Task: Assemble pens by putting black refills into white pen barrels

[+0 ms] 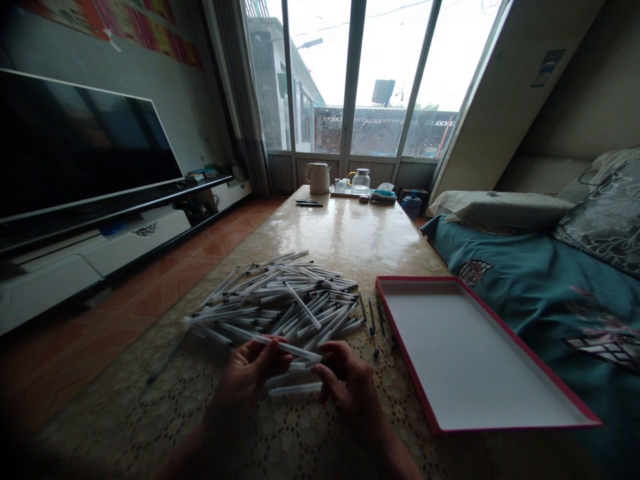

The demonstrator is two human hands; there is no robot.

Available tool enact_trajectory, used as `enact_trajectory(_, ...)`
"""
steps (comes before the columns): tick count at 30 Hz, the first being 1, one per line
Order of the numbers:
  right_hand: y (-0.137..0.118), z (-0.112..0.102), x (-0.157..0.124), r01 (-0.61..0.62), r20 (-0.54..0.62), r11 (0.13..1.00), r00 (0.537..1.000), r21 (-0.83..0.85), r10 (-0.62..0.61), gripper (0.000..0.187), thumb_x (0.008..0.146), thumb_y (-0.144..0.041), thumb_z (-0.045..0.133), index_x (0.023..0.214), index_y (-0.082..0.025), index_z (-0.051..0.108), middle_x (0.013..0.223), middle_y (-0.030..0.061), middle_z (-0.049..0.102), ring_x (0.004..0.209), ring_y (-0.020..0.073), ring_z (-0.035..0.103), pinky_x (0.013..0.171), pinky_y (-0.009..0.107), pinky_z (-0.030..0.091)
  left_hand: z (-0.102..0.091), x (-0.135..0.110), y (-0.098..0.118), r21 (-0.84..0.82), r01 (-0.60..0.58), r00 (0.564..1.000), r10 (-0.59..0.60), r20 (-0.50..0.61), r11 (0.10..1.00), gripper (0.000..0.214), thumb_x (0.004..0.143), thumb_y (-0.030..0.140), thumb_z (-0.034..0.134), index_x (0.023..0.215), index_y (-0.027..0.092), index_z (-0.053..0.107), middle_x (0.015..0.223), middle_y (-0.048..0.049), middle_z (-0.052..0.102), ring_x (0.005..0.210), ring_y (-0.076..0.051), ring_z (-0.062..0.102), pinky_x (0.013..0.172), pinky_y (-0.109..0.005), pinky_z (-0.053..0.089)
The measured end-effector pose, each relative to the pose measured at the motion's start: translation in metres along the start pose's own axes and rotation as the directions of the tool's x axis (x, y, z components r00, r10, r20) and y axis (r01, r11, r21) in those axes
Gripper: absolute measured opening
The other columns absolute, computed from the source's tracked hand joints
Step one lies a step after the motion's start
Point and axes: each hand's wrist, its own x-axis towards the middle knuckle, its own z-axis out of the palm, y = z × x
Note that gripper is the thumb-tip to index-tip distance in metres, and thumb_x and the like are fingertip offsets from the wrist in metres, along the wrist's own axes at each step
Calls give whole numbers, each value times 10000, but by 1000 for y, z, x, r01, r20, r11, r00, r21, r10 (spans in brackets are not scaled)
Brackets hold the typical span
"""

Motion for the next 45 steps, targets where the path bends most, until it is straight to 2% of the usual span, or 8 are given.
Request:
enact_trajectory(12,2,-5,1,52,-73,990,995,-129,-62,217,841,-380,570,808,-166,588,635,-19,528,488,89,448,441,194,386,1,-2,5,-32,26,999,-27,-38,999,352,544,359,841,740,104,699,596,-48,712,557,-166,684,552,-221,554)
enact_trajectory(19,-3,-50,7,17,-339,908,925,-419,-174,201,833,-359,517,729,-189,533,589,-33,465,529,117,431,492,212,371,-15,7,11,-213,-169,963,114,-246,962,283,580,276,820,785,136,687,646,6,719,544,-108,665,544,-178,548)
enact_trajectory(22,-3,-68,9,-168,-535,785,812,-596,-233,185,818,-358,524,738,-191,537,583,-6,538,534,149,501,522,241,380,-10,5,11,-151,-165,974,137,-178,975,284,591,279,810,794,144,664,628,12,704,508,-119,653,496,-194,536)
enact_trajectory(25,-4,-72,11,-428,-609,506,745,-749,-271,142,829,-312,504,810,-184,562,602,42,607,517,190,554,488,262,320,-1,-3,6,45,-145,989,144,26,988,268,602,316,798,747,149,647,508,6,655,425,-139,610,411,-206,488)
enact_trajectory(28,-5,-69,13,-503,-579,315,781,-805,-232,211,871,-305,463,975,-154,568,635,92,658,514,224,597,458,264,267,3,-9,0,296,-186,970,128,206,937,221,643,325,767,738,150,671,466,-13,633,393,-135,570,392,-199,438)
enact_trajectory(31,-5,-65,14,-481,-551,303,807,-822,-213,260,887,-329,463,1070,-163,545,691,104,693,564,248,638,464,264,279,-2,-10,-2,482,-262,954,150,258,836,201,665,312,746,803,169,713,513,-18,643,397,-122,540,393,-191,387)
enact_trajectory(39,-7,-49,15,-148,-251,561,962,-814,-110,137,864,-298,486,859,-192,573,745,62,690,653,208,660,564,268,420,-5,-7,4,691,-405,842,539,26,599,270,601,323,773,845,219,722,676,7,641,384,-81,348,394,-204,286)
enact_trajectory(45,-3,-54,41,51,-34,405,980,-913,-199,173,837,-150,465,940,-149,604,874,95,667,795,208,628,689,278,455,-2,-8,3,689,-453,758,652,-37,565,144,710,336,663,786,216,690,649,13,600,409,-99,364,441,-217,312)
